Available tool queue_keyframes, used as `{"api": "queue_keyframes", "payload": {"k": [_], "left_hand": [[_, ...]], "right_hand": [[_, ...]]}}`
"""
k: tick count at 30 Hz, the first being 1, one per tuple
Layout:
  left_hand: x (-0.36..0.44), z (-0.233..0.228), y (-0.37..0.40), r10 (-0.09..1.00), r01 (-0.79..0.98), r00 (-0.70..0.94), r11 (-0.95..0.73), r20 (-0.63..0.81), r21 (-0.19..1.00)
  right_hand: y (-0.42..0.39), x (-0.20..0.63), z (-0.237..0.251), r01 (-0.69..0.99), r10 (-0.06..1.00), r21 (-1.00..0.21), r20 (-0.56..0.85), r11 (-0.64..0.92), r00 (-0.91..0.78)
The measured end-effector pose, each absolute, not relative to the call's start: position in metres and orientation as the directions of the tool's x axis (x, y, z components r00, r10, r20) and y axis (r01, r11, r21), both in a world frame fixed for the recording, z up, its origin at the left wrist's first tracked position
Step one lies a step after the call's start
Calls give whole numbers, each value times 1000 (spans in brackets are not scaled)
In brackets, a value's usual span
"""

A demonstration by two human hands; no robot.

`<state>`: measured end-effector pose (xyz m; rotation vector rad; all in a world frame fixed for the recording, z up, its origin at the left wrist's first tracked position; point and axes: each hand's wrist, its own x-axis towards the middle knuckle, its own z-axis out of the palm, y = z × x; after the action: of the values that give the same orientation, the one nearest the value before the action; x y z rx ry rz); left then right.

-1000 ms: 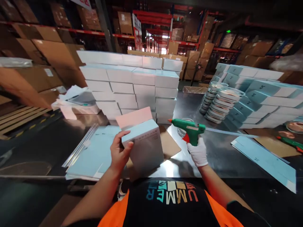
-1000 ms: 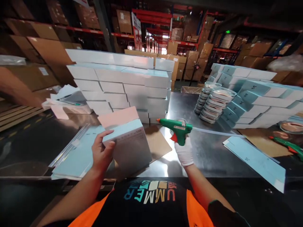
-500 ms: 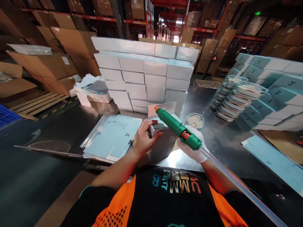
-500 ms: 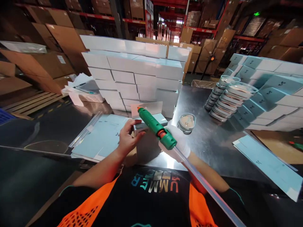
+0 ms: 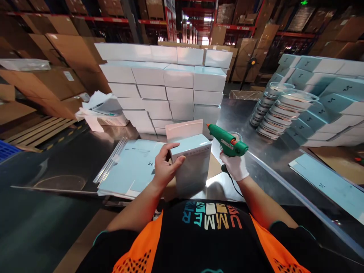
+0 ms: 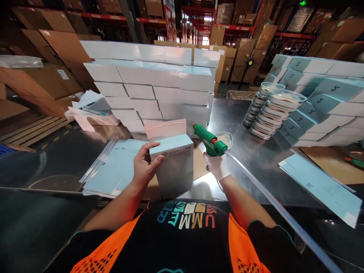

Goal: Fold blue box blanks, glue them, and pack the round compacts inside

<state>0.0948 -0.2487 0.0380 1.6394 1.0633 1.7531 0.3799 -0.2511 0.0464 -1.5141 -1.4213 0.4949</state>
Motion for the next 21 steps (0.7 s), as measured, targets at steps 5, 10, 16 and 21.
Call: {"api": "queue_keyframes", "payload": {"k": [5, 10, 16, 21], "left_hand": [[85, 40, -245, 884, 41, -140, -445, 446, 895], [82, 40, -242, 895, -23, -162, -424, 415, 906], [93, 42, -241, 875, 22, -87, -477, 477, 879], [97, 28, -244, 804, 120, -103, -575, 586, 809]], "right_hand": [[-248, 384, 1, 243, 984, -960, -108, -141, 145], [-251, 408, -9, 429, 963, -885, -70, -180, 261], [-241, 371, 48, 125, 979, -972, 203, 197, 35], [-237, 346, 75, 58, 936, -956, 270, 289, -224]]}}
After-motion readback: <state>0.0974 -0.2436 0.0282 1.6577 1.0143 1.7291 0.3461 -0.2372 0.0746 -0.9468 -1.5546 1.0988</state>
